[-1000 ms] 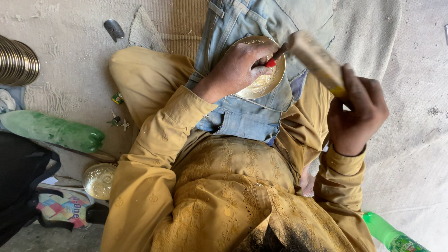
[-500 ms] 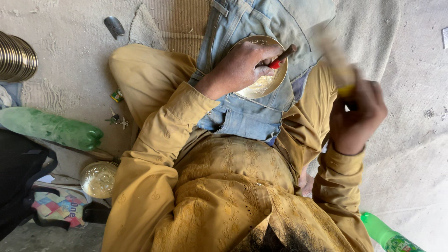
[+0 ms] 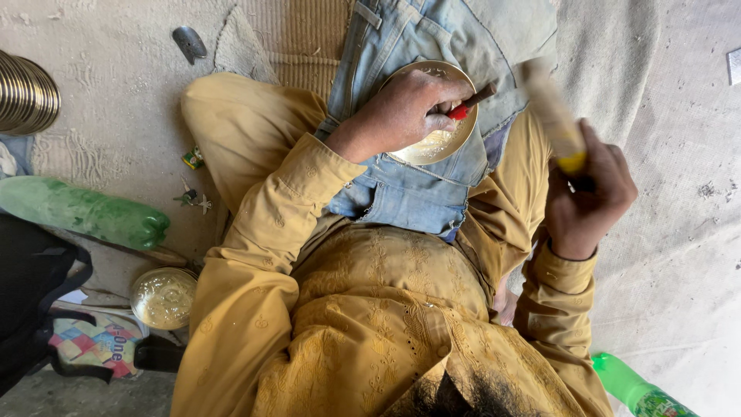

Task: The person sits cross-legged on the floor with a brass plate on their lap and engraves a decorative pattern into it, holding a chisel against the metal and striking it with a wooden mallet. They reposition the chisel around the plate and briefly set the plate down on the ground before resuming engraving.

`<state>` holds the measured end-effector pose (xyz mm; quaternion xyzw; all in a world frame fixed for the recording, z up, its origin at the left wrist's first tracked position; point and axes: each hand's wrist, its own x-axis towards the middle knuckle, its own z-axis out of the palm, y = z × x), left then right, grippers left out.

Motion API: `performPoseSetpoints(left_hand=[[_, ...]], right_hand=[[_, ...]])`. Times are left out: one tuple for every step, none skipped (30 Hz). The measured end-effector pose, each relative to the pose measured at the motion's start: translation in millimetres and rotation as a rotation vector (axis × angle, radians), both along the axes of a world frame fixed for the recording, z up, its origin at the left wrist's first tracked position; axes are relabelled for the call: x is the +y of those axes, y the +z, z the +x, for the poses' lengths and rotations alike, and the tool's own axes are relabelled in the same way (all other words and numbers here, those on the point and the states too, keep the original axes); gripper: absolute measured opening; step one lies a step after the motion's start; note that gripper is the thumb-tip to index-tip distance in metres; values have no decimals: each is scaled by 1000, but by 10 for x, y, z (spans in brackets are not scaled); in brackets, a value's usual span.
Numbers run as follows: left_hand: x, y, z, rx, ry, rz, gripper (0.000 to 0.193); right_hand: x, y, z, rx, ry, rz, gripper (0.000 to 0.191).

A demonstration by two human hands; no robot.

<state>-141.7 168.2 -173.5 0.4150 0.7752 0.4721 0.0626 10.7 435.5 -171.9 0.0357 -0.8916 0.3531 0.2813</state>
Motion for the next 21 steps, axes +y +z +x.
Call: performPoseSetpoints(left_hand=[[-1,2,-6,20,-2,26,29],[-1,0,-2,34,-5,52,30],[0,-3,-2,51,-9,78,31],[2,-5,-9,71,-21,61,29],[0,-9,-7,88,-34,42,27],[4,-15,-13,107,-48,24,26],[7,-17,-22,101,-52,25,25],[10,-20,-22,91,-55,26,25],[12,-24,-23,81,-57,27,25],[15,-26,-27,63,-59,14,23],[19,-27,-30,43,-64,-1,22],[27,-27,-37,26,-71,-15,21],[28,-24,-42,20,-74,-25,22],[28,-22,-40,10,-77,-34,23],[32,-19,-38,1,-81,-42,23],[34,-14,-40,2,-94,-36,23],[34,-10,-31,1,-108,-31,23],[36,-4,-32,1,-121,-27,23],[32,3,-32,-12,-126,-41,23],[27,9,-33,-28,-131,-56,24],[25,15,-40,-41,-135,-69,24]], right_hand=[[-3,2,7,-32,-42,68,46],[-8,2,15,-71,-83,137,46],[-13,3,22,-107,-126,205,47],[-17,3,28,-83,-101,131,46],[-26,2,35,-62,-76,54,45],[-33,1,42,-39,-53,-22,45],[-38,3,48,-55,-74,73,46],[-44,5,55,-75,-94,169,47],[-52,6,63,-93,-114,265,49],[-58,9,69,-78,-87,138,48],[-71,5,79,-64,-62,10,48],[-83,0,89,-48,-38,-117,48],[-80,1,98,-65,-64,18,48],[-81,-5,111,-86,-89,153,49],[-83,-17,124,-106,-115,289,49],[-78,-32,132,-97,-92,121,49],[-81,-57,146,-90,-70,-49,49],[-75,-84,150,-79,-47,-218,50],[-55,-103,154,-94,-74,-52,52],[-36,-125,156,-110,-100,115,55],[-13,-145,153,-121,-126,283,57]])
